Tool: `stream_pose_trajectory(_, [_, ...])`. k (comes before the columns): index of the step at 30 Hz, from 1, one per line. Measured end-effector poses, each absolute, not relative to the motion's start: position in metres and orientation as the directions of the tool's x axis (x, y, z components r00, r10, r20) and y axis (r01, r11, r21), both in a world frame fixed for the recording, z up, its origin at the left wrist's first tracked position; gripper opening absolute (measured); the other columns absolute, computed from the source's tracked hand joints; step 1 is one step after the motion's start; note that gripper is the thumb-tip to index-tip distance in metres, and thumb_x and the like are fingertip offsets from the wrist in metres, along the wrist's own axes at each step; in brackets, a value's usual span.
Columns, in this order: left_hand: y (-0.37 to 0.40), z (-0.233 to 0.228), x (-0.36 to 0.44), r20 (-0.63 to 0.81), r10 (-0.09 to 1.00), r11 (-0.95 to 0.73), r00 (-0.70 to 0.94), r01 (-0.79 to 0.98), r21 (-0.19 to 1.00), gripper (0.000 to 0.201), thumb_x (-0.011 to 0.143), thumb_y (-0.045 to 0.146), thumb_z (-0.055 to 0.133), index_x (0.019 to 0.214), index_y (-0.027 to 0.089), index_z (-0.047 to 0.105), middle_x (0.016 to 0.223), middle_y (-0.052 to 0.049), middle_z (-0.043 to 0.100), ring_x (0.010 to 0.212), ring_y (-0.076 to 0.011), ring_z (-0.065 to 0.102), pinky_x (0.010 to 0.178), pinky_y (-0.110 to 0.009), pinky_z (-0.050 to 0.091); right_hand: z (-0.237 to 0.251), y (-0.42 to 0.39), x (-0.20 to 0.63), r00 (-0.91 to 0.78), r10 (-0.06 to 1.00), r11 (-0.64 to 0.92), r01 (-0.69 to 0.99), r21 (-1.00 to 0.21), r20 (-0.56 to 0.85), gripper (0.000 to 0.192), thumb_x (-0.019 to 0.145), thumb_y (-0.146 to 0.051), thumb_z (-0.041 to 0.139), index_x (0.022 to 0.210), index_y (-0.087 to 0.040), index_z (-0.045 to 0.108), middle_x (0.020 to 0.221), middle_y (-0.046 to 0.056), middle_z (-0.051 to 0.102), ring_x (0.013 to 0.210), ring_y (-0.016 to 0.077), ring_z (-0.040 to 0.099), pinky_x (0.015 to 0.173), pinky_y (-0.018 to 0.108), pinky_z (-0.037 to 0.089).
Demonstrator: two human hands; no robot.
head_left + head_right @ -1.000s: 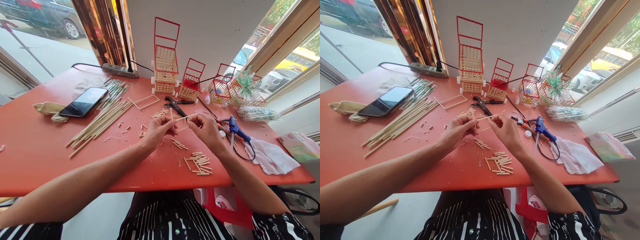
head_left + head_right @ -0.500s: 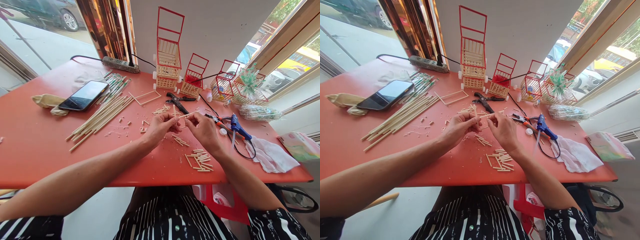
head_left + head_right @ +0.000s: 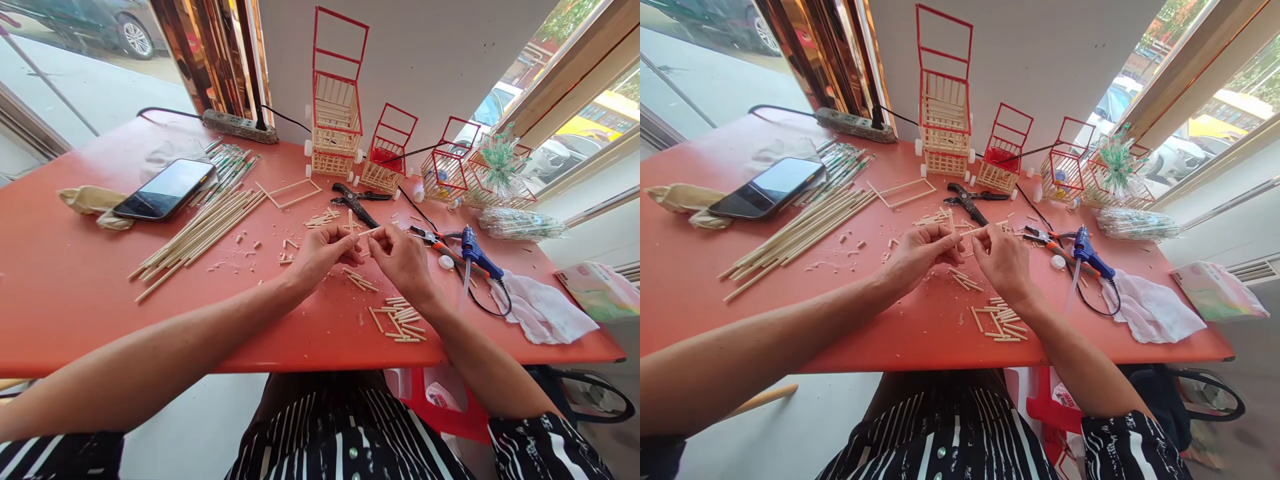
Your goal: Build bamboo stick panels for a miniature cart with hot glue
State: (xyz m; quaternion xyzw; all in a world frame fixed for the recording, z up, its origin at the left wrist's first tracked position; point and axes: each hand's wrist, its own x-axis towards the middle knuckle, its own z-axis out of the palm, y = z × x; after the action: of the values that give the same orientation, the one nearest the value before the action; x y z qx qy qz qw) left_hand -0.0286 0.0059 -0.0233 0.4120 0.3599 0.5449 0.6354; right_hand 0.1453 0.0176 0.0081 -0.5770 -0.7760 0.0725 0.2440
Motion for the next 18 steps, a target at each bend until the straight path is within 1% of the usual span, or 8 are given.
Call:
stream_pose_trajectory(9, [0.0049, -0.0223, -0.0285, -0.013, 0.989, 0.073, 0.149, -0.401, 0.913, 0.032, 0.082, 0.039, 0.088, 0.078, 0.013, 0.069, 0.072, -0.005, 0.073, 0.062, -0.0138, 0.071, 0.066, -0.027, 0.059, 0.0088, 0.0168, 0.1458, -0.198, 0.939, 0.307, 0.854, -0.42, 0.282, 0.011, 0.096, -0.03, 0.062, 0.091, -0.023, 0.069, 0.081, 0.003, 0.079, 0.068, 0.0187, 0.067, 0.068, 0.03, 0.042])
stream_pose_trajectory(14, [0.0053, -0.022, -0.0284, -0.013, 0.99, 0.068, 0.143, -0.39, 0.918, 0.032, 0.082, 0.039, 0.087, 0.077, 0.014, 0.069, 0.07, -0.005, 0.073, 0.062, -0.0143, 0.071, 0.066, -0.028, 0.06, 0.0103, 0.0151, 0.1461, -0.181, 0.937, 0.297, 0.861, -0.412, 0.298, 0.012, 0.096, -0.033, 0.064, 0.091, -0.024, 0.069, 0.082, 0.004, 0.079, 0.069, 0.0198, 0.067, 0.067, 0.031, 0.04])
stream_pose_trajectory(18, [0.0062, -0.0206, -0.0293, -0.023, 0.991, 0.073, 0.133, -0.378, 0.923, 0.033, 0.082, 0.039, 0.088, 0.076, 0.013, 0.068, 0.069, -0.005, 0.072, 0.06, -0.0138, 0.07, 0.064, -0.027, 0.058, 0.0158, 0.0122, 0.1507, -0.164, 0.935, 0.3, 0.836, -0.459, 0.314, 0.013, 0.097, -0.035, 0.066, 0.093, -0.023, 0.068, 0.076, 0.003, 0.077, 0.068, 0.0198, 0.068, 0.068, 0.031, 0.042])
